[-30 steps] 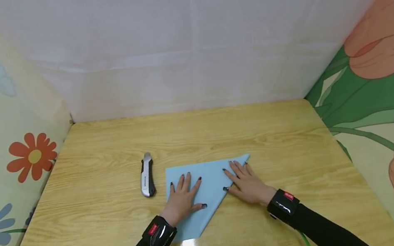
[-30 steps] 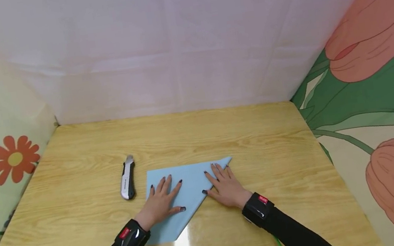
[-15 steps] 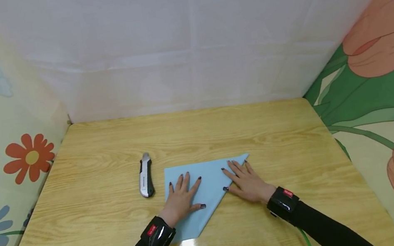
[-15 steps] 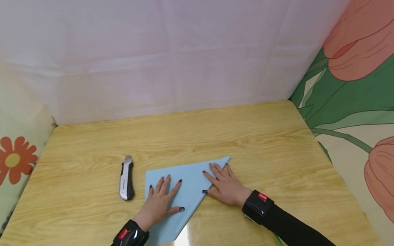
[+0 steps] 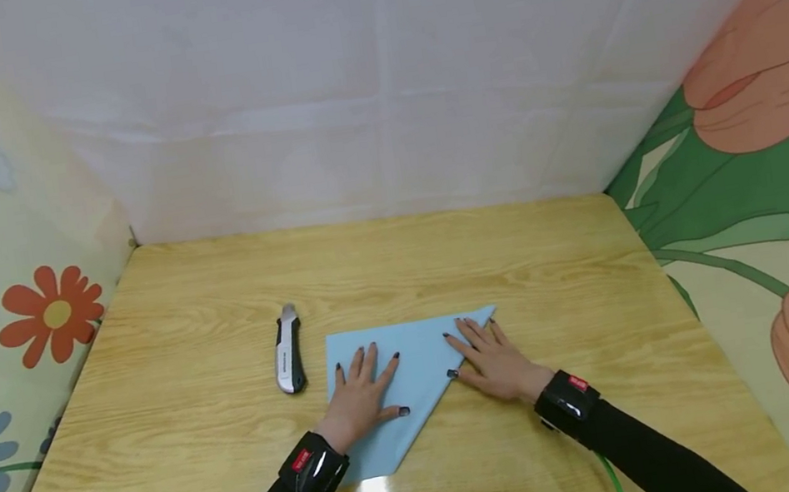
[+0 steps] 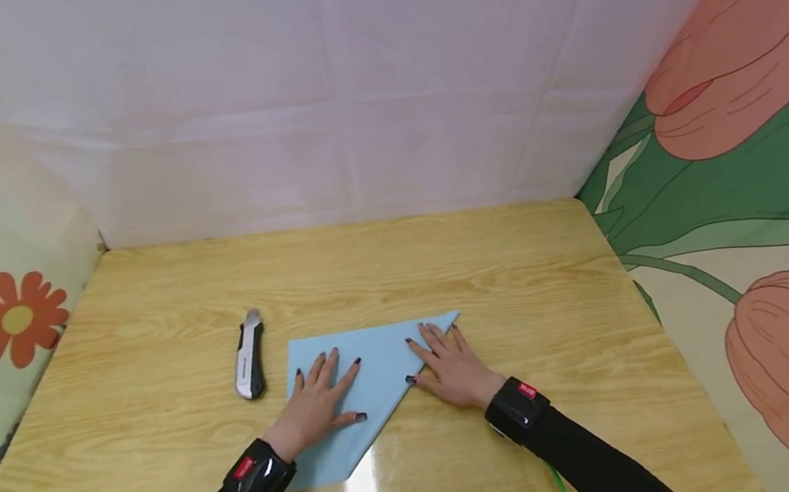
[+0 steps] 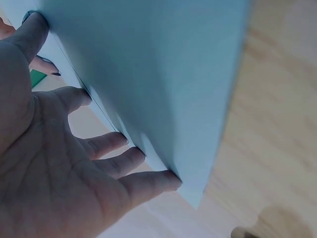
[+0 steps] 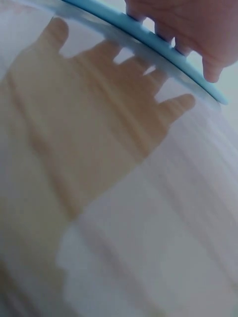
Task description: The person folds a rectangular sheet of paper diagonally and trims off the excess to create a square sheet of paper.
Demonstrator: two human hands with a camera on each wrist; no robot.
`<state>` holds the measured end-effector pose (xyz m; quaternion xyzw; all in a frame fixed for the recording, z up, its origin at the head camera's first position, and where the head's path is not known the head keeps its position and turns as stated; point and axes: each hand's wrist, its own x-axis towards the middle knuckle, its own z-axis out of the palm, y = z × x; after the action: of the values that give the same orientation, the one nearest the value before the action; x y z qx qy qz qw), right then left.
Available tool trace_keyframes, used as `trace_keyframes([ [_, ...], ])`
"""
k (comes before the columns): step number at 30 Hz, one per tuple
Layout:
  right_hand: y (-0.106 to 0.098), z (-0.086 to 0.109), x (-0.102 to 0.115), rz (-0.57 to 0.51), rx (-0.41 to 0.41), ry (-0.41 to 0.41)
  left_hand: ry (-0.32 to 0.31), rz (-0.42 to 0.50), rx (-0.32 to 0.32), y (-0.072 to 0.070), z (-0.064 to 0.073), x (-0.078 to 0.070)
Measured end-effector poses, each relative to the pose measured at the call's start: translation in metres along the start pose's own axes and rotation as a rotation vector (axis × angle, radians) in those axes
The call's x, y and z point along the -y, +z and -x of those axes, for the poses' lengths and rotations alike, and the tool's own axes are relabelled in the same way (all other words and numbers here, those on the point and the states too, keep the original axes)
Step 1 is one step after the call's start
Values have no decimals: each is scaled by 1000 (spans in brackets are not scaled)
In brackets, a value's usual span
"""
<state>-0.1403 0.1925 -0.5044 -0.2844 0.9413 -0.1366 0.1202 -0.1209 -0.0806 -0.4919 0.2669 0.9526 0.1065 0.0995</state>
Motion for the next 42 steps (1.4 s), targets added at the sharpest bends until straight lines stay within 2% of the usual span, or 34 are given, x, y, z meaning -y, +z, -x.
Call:
trace_keyframes([
  [7, 0, 6, -13, 3, -16, 48, -3, 8, 0, -1, -1, 0],
  [11, -1, 8, -17, -13, -19, 43, -13, 14, 12, -3, 0, -2],
  [17, -6, 8, -14, -32, 20, 50, -19, 12, 6, 0, 1, -1],
  [24, -4, 9, -15, -29, -9, 36, -12, 28, 16, 2, 0, 0],
  [31, -5, 10, -16, -24, -10, 48, 11, -7, 11, -1, -1, -2],
  [42, -4, 9, -18, -36, 11, 59, -1, -33, 58, -1, -3, -1],
])
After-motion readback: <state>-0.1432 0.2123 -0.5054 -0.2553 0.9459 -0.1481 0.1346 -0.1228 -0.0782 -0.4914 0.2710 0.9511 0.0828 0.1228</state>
